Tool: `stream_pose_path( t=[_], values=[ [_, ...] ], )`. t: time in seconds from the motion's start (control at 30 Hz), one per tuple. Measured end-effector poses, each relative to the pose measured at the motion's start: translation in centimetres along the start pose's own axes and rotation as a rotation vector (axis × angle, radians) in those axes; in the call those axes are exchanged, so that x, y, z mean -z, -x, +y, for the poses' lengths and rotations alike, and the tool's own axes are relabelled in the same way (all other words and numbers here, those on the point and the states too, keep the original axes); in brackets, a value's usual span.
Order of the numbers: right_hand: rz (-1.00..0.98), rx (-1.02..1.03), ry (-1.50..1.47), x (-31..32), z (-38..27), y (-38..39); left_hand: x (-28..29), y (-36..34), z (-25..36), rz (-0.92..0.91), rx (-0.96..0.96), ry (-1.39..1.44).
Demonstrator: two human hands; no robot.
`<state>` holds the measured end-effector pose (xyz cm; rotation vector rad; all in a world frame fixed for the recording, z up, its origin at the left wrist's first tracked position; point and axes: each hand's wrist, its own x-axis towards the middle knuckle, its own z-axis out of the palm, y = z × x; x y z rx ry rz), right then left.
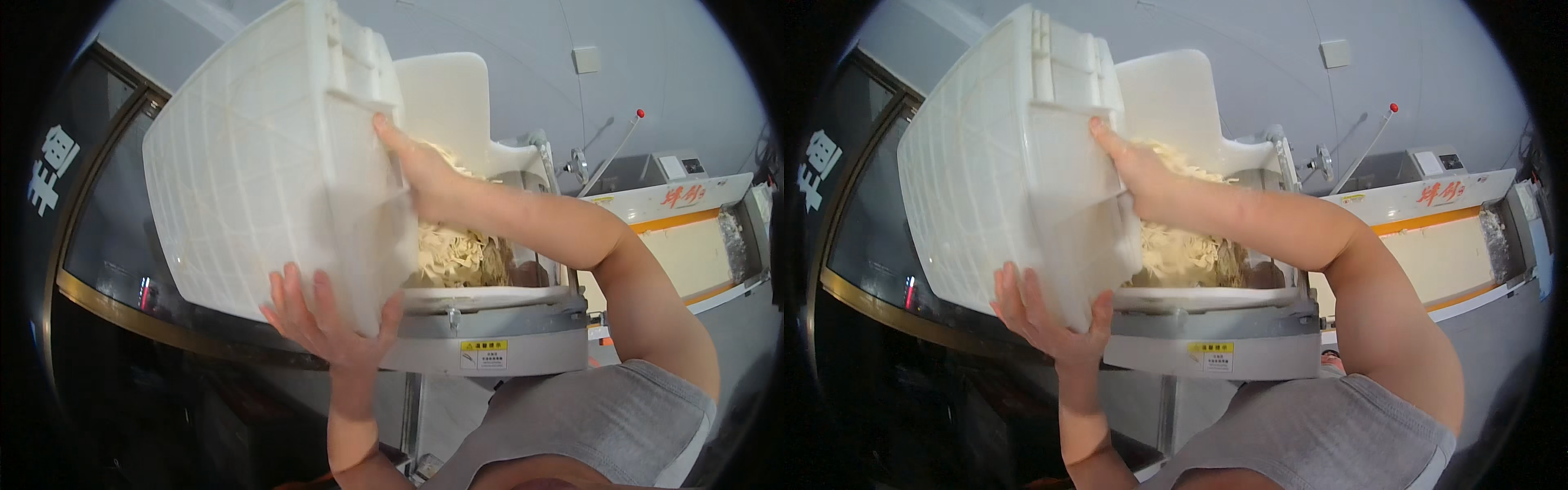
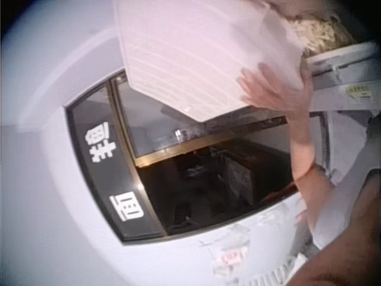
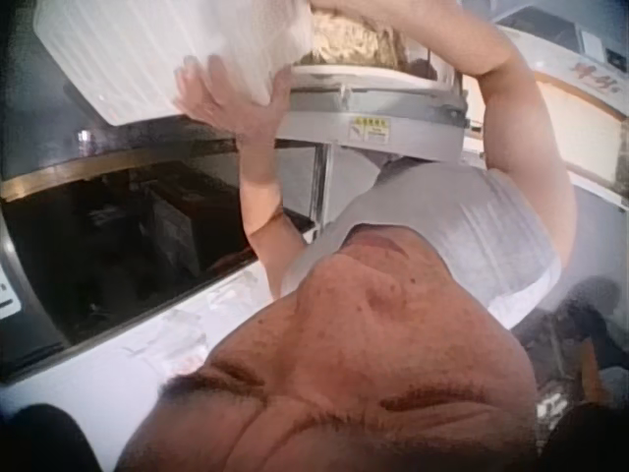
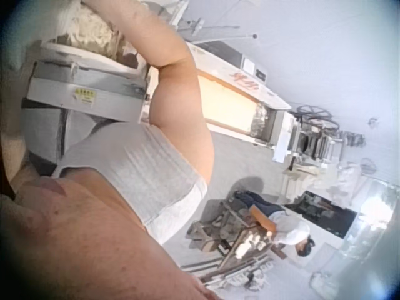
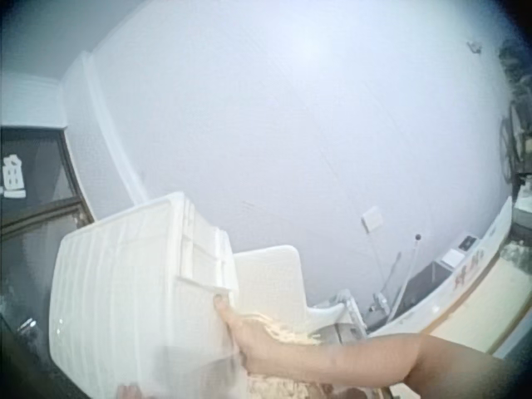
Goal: The person scoops water from a large white bucket into a blue basin using a yellow scoop, then cracks several eggs into the basin. The person carries the basin to a work table and places a large container of dough onto a dough sheeter.
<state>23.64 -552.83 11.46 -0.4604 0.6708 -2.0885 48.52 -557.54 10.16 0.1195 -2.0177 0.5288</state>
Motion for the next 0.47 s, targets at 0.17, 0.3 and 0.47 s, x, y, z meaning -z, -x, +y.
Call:
stream_pose_path(
  t=[0.17,0.3,0.47],
  values=[
    [-0.103,0.050,0.343,2.3,-2.6,-0.8,-1.9,-2.0,-0.1,0.098,-0.085,-0.017],
    [0.028,0.151,0.409,1.7,-3.3,-0.6,-0.5,-5.3,0.4,0.182,-0.117,0.001],
    [-0.191,0.082,0.002,1.3,-3.1,-2.7,-2.8,-5.4,1.0,0.290,-0.116,0.041]
  ],
)
